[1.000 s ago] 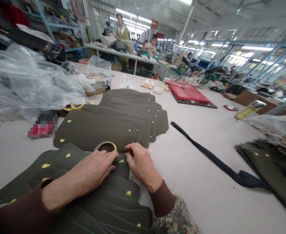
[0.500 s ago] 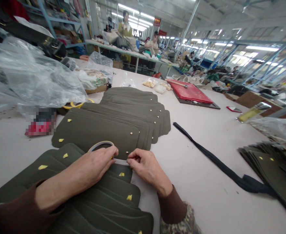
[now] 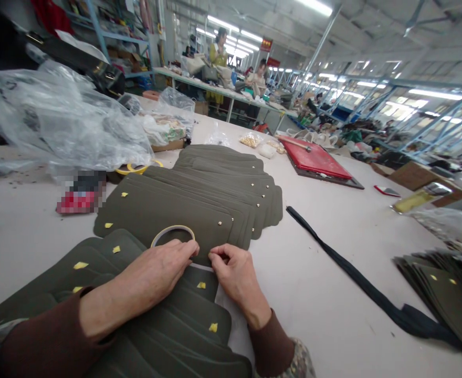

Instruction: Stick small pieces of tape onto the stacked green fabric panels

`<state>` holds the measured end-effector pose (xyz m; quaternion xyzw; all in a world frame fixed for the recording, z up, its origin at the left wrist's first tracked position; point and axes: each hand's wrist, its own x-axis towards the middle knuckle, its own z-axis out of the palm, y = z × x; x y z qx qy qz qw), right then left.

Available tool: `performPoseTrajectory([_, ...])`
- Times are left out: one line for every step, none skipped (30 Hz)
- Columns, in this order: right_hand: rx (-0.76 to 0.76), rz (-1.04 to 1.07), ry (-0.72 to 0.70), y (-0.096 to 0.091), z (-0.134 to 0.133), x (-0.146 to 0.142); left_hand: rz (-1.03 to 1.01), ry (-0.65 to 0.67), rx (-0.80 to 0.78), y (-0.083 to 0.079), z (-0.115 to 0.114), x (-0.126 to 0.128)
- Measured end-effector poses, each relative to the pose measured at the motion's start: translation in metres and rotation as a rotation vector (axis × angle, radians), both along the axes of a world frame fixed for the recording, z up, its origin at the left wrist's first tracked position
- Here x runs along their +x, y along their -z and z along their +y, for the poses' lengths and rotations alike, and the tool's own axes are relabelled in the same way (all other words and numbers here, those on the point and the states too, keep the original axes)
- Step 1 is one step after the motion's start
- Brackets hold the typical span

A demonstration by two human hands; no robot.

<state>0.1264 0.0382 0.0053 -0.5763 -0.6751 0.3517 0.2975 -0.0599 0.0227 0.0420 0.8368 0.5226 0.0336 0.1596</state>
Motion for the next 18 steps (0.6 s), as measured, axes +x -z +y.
performPoseTrajectory([0.034,-0.035,-0.012,0.0,0.0,-0.001,-0.001,-0.003,0.0,0.0,0.0,0.0])
performPoseTrajectory([0.066,-0.064,-0.025,0.0,0.0,-0.001,-0.002,-0.004,0.001,0.0,0.0,0.0])
performPoseTrajectory([0.094,-0.09,-0.036,0.001,0.0,-0.002,-0.003,-0.002,0.002,-0.001,0.001,0.0])
performPoseTrajectory([0.12,-0.117,-0.041,0.001,0.0,-0.003,-0.003,0.002,0.002,-0.001,0.001,0.0])
performPoseTrajectory([0.144,-0.146,-0.044,0.002,0.001,-0.005,-0.001,0.005,0.002,-0.001,0.001,0.0])
performPoseTrajectory([0.171,-0.178,-0.046,0.002,0.001,-0.007,0.002,0.009,0.001,-0.001,0.002,0.0])
performPoseTrajectory([0.199,-0.21,-0.049,0.003,0.001,-0.008,0.006,0.011,0.002,-0.001,0.002,0.0])
performPoseTrajectory([0.224,-0.24,-0.053,0.004,0.002,-0.01,0.01,0.015,0.006,-0.001,0.002,0.0])
performPoseTrajectory([0.243,-0.261,-0.059,0.005,0.002,-0.011,0.013,0.018,0.014,0.0,0.002,0.0])
performPoseTrajectory([0.251,-0.27,-0.061,0.005,0.002,-0.011,0.012,0.023,0.025,0.0,0.002,0.0])
performPoseTrajectory([0.247,-0.264,-0.053,0.006,0.002,-0.011,0.009,0.026,0.033,0.001,0.002,-0.001])
performPoseTrajectory([0.236,-0.243,-0.032,0.006,0.002,-0.009,0.006,0.027,0.037,0.002,0.001,-0.001])
performPoseTrajectory([0.219,-0.207,-0.004,0.006,0.001,-0.007,0.004,0.026,0.037,0.002,0.001,-0.001])
performPoseTrajectory([0.197,-0.161,0.027,0.006,0.0,-0.005,0.002,0.025,0.035,0.002,0.001,-0.001])
performPoseTrajectory([0.176,-0.117,0.046,0.005,-0.001,-0.002,0.001,0.026,0.035,0.002,0.001,-0.001])
performPoseTrajectory([0.163,-0.087,0.048,0.005,-0.003,0.001,0.001,0.03,0.036,0.002,0.001,-0.002])
performPoseTrajectory([0.163,-0.075,0.032,0.004,-0.004,0.004,0.002,0.034,0.04,0.002,0.0,-0.002])
performPoseTrajectory([0.177,-0.084,0.005,0.004,-0.007,0.005,0.003,0.038,0.047,0.002,0.0,-0.002])
